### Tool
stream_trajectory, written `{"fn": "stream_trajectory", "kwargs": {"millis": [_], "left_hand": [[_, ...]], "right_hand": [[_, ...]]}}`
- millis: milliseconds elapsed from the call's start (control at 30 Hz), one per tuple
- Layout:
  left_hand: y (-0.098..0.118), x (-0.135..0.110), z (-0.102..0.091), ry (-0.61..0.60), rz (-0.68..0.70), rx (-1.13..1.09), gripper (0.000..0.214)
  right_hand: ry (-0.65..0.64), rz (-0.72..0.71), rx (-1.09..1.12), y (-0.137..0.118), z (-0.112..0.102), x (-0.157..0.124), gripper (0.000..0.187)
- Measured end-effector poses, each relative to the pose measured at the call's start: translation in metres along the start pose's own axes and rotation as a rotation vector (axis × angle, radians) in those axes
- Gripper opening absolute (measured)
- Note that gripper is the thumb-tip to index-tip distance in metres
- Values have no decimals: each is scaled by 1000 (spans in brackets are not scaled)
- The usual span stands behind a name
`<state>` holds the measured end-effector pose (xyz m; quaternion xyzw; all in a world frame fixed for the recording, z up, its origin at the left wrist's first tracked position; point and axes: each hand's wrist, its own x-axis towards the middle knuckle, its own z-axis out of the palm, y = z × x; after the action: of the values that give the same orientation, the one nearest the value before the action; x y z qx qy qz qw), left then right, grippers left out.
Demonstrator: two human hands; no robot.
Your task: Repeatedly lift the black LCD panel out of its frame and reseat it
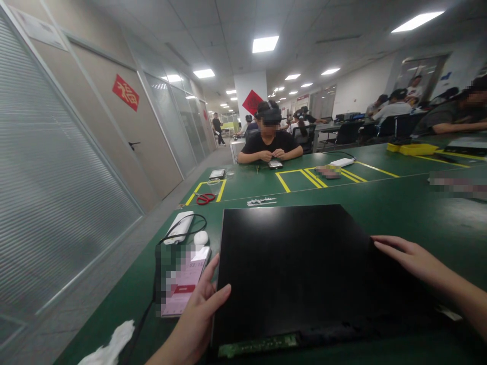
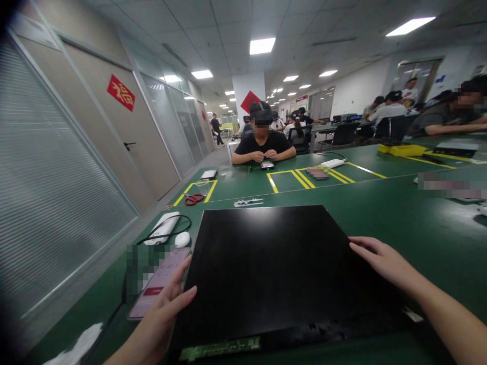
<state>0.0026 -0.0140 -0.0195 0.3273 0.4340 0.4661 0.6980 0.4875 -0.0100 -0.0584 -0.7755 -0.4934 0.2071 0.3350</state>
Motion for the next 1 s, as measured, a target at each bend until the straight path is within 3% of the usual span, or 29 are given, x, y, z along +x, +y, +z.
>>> {"fn": "stream_trajectory", "kwargs": {"millis": [133,300,467,667,800,933,1000], "left_hand": [[-1,5,-5,-34,34,-47,102],[8,2,-3,16,56,-67,108],[15,-2,-2,25,36,-65,104],[11,5,-9,10,59,-95,108],[10,9,-10,-7,70,-103,106],[10,8,-10,-35,61,-99,104],[9,8,-12,-26,61,-82,101]], "right_hand": [[-14,65,194,-1,-1,-1,42],[-36,128,564,-10,-3,-10,39],[-109,202,815,-21,-12,-24,63],[-146,325,732,-21,-14,-37,65],[-181,301,720,-33,-14,-41,77],[-176,255,724,-41,-13,-40,67],[-155,311,754,-40,-13,-39,55]]}}
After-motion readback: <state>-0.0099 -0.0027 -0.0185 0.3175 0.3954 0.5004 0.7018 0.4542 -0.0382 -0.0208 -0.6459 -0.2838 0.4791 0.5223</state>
